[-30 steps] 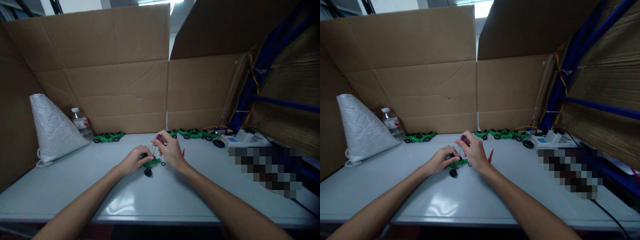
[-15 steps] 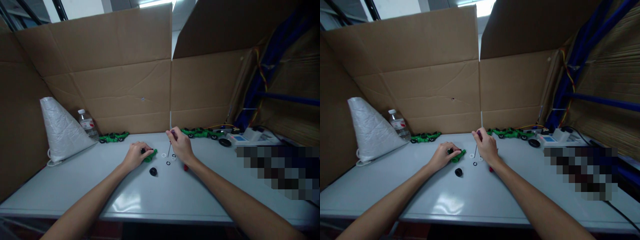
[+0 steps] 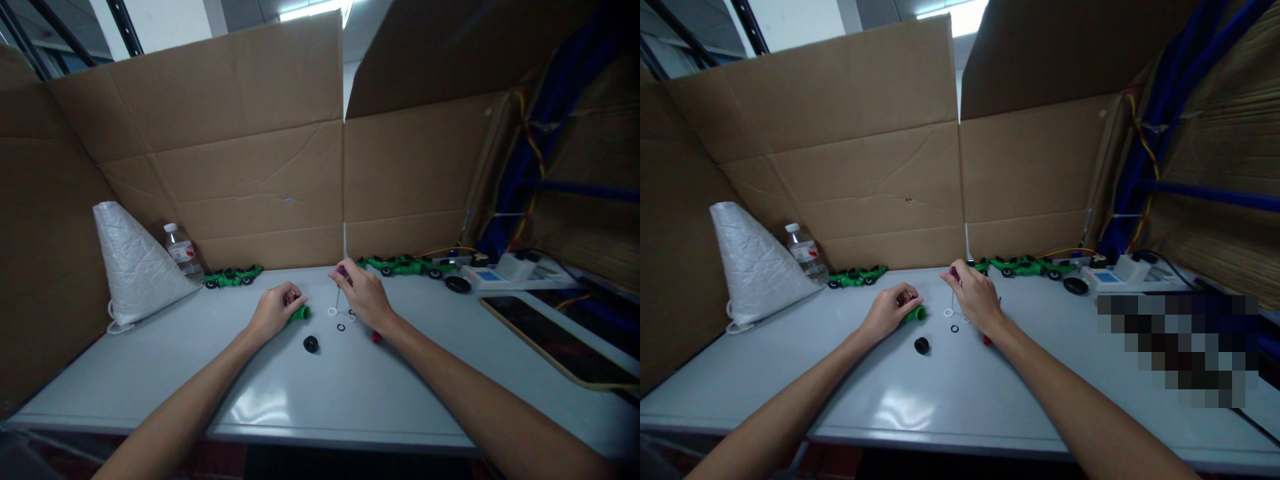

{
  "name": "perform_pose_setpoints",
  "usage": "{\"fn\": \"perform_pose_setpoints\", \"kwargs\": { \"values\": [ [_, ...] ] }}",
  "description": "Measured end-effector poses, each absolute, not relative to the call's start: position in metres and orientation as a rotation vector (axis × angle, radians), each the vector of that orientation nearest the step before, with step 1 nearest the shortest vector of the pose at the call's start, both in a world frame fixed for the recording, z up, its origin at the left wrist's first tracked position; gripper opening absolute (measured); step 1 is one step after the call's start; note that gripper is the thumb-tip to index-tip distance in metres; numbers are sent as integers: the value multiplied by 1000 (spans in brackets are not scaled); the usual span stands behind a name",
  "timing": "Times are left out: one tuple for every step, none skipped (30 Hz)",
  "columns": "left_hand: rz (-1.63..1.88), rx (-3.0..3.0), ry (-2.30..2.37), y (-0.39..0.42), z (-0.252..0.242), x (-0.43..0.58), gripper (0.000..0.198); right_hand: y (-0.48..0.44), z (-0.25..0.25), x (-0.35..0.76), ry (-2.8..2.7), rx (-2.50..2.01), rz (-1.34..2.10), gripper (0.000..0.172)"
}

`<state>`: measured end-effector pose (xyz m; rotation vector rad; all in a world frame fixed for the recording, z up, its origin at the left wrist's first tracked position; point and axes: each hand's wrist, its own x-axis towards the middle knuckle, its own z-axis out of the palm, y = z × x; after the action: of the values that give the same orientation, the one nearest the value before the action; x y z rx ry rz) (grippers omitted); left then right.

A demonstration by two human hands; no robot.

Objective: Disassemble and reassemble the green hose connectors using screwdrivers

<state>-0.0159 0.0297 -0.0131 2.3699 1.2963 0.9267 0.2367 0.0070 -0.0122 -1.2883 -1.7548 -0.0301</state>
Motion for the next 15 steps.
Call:
{"fn": "perform_pose_setpoints", "kwargs": {
  "values": [
    [925, 2370, 1296, 29, -12, -16, 32, 7, -13, 236, -1765, -1287, -23, 31],
    [923, 2370, 1293, 28, -11, -15, 32, 6, -13, 235, -1775, -1287, -17, 31],
    [921, 2369, 1290, 28, -11, -15, 32, 6, -13, 234, -1784, -1286, -15, 31],
    [919, 2368, 1289, 28, -10, -15, 32, 5, -13, 233, -1791, -1284, -16, 32],
    [915, 2367, 1289, 28, -10, -14, 31, 4, -13, 232, -1793, -1282, -21, 32],
    [911, 2367, 1290, 28, -10, -14, 31, 3, -13, 231, -1792, -1281, -32, 33],
    [908, 2367, 1294, 29, -10, -14, 31, 2, -13, 231, -1787, -1284, -48, 33],
    [905, 2367, 1297, 29, -10, -14, 31, 2, -12, 230, -1782, -1287, -66, 34],
    [902, 2367, 1299, 29, -10, -15, 31, 1, -11, 230, -1776, -1289, -84, 35],
    [899, 2368, 1298, 29, -11, -15, 32, 0, -11, 230, -1773, -1289, -98, 36],
    [897, 2368, 1296, 29, -11, -15, 32, 0, -10, 230, -1772, -1285, -107, 36],
    [897, 2367, 1293, 29, -11, -15, 32, -1, -10, 230, -1771, -1279, -110, 37],
    [896, 2367, 1291, 29, -11, -15, 33, -1, -9, 230, -1769, -1275, -109, 37],
    [894, 2370, 1287, 29, -11, -15, 33, -1, -9, 230, -1767, -1274, -108, 38],
    [888, 2373, 1282, 29, -11, -15, 33, -1, -10, 230, -1764, -1274, -110, 38]
  ]
}}
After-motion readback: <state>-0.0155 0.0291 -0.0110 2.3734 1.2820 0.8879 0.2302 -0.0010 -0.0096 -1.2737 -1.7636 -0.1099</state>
